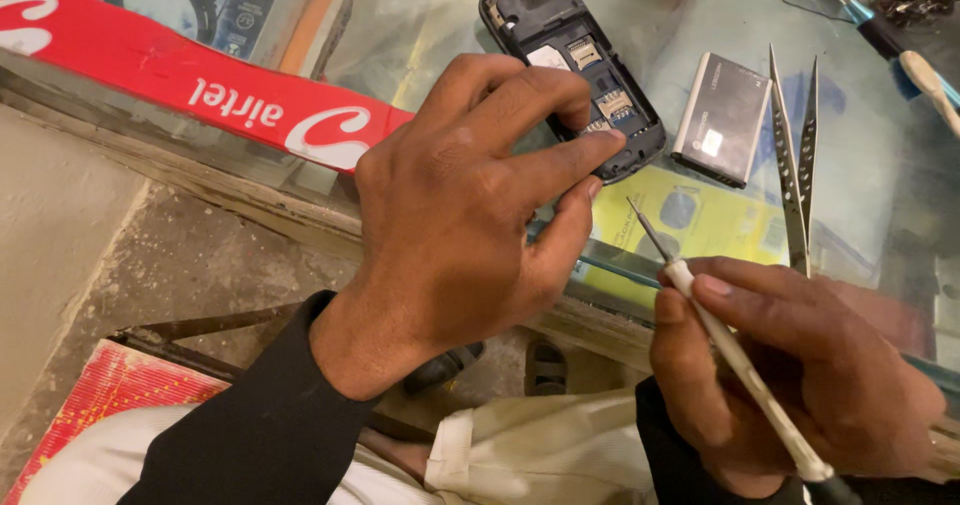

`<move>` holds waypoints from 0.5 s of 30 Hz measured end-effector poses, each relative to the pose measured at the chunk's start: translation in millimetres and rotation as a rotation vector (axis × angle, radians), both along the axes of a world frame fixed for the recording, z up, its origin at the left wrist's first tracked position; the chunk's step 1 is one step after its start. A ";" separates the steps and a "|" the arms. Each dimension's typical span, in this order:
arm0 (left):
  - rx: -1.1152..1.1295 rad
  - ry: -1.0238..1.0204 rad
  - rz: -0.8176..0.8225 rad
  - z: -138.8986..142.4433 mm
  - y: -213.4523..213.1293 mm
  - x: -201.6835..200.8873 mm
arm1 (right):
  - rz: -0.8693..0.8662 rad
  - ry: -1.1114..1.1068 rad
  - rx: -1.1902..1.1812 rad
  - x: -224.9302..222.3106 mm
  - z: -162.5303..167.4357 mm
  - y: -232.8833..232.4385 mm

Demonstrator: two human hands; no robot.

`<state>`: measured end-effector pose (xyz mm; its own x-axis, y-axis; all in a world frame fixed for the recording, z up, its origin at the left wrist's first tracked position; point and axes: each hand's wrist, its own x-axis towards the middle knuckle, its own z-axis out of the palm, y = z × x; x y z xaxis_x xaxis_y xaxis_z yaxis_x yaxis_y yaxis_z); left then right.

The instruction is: The person disassembles and reassembles mobile phones on a glass counter. They remove a back cover and battery from a smartphone, pry open a feature phone with tweezers, and use a screwdriver-like tool to work on the SIM card compartment of the opened handset.

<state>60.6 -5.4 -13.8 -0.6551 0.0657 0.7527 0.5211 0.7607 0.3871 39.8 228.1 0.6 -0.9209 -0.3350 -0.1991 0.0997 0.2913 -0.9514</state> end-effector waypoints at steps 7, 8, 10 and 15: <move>-0.012 -0.004 0.009 0.0 1.7 -1.0 | -0.078 0.962 0.338 22.9 -29.4 -14.5; -0.013 -0.001 0.012 -0.1 1.8 -0.9 | -0.092 1.117 0.402 28.3 -39.1 -10.5; -0.015 0.006 0.015 -0.6 1.7 -0.9 | -0.107 1.182 0.457 32.6 -49.4 -1.8; -0.027 0.019 0.010 -1.7 0.2 -0.4 | -0.074 1.212 0.435 28.4 -35.4 -13.2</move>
